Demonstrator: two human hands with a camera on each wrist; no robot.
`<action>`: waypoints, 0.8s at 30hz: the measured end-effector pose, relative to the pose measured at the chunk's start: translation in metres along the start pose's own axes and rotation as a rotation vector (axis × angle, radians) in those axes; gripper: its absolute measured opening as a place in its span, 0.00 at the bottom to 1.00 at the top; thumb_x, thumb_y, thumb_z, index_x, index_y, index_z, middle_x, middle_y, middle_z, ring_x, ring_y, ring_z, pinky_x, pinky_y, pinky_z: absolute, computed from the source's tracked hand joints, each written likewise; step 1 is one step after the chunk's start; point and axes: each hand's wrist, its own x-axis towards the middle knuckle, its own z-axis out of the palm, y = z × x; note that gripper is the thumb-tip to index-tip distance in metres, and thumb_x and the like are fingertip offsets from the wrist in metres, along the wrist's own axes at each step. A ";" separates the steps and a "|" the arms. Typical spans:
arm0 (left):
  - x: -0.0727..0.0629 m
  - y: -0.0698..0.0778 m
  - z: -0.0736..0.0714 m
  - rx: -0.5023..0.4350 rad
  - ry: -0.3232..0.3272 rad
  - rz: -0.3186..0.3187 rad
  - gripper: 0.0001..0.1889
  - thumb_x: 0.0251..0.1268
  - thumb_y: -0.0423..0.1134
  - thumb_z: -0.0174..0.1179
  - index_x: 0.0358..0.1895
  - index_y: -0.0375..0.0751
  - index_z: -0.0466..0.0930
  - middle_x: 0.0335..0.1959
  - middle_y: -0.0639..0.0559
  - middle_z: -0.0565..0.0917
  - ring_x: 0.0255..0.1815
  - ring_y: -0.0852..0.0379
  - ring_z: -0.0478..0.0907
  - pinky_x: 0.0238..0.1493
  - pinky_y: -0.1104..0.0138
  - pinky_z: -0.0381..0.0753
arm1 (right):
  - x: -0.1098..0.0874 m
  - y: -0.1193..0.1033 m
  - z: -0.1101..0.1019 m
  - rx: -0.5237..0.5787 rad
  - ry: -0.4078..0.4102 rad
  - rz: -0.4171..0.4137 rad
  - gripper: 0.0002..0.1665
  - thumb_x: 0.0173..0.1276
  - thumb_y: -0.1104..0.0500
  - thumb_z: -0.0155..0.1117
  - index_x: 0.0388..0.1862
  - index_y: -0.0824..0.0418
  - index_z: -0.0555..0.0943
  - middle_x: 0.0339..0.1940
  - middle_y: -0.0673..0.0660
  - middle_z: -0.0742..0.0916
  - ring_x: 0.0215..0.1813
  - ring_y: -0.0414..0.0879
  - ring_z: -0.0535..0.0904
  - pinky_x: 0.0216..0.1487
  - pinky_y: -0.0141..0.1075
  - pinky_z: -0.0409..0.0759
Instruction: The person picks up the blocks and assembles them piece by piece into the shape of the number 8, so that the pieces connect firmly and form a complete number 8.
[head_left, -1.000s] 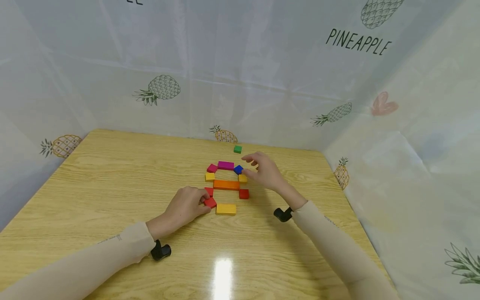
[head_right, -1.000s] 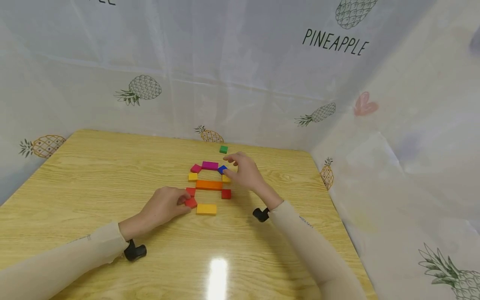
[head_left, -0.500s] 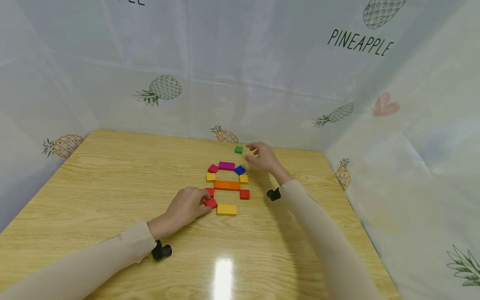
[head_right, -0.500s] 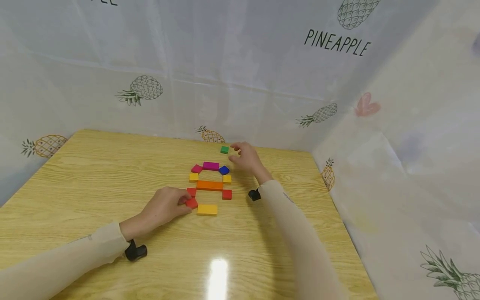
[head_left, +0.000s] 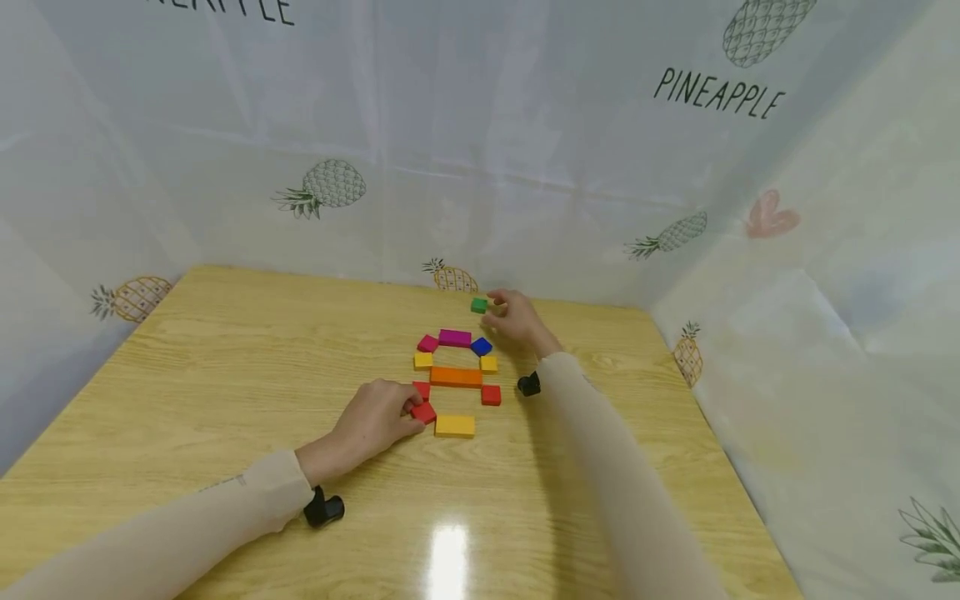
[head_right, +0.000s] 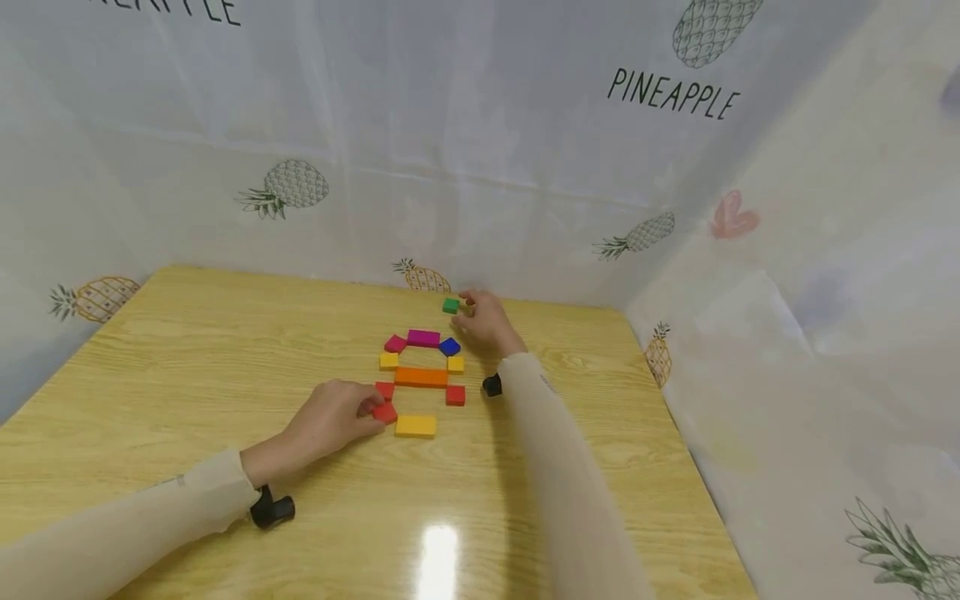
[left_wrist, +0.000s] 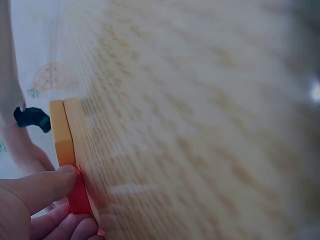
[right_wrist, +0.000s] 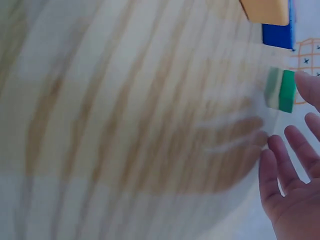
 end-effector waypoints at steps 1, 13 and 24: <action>0.000 0.000 0.001 -0.002 0.001 0.000 0.12 0.57 0.39 0.82 0.40 0.40 0.91 0.31 0.54 0.87 0.28 0.62 0.74 0.37 0.65 0.80 | 0.000 0.001 0.002 0.009 0.000 0.005 0.36 0.78 0.54 0.68 0.80 0.62 0.70 0.70 0.66 0.78 0.66 0.61 0.79 0.69 0.53 0.78; 0.001 -0.001 0.002 0.010 0.013 0.008 0.13 0.56 0.39 0.83 0.41 0.40 0.92 0.31 0.54 0.88 0.29 0.63 0.75 0.37 0.64 0.82 | 0.007 0.002 0.011 0.109 -0.005 0.030 0.38 0.80 0.55 0.65 0.84 0.61 0.65 0.74 0.67 0.77 0.72 0.61 0.76 0.73 0.54 0.74; -0.001 -0.003 0.003 -0.007 0.004 -0.005 0.12 0.56 0.38 0.82 0.40 0.41 0.92 0.30 0.55 0.87 0.27 0.63 0.73 0.34 0.66 0.79 | 0.014 0.001 0.018 0.074 0.012 0.047 0.33 0.80 0.56 0.65 0.79 0.64 0.72 0.74 0.66 0.78 0.73 0.61 0.74 0.74 0.52 0.74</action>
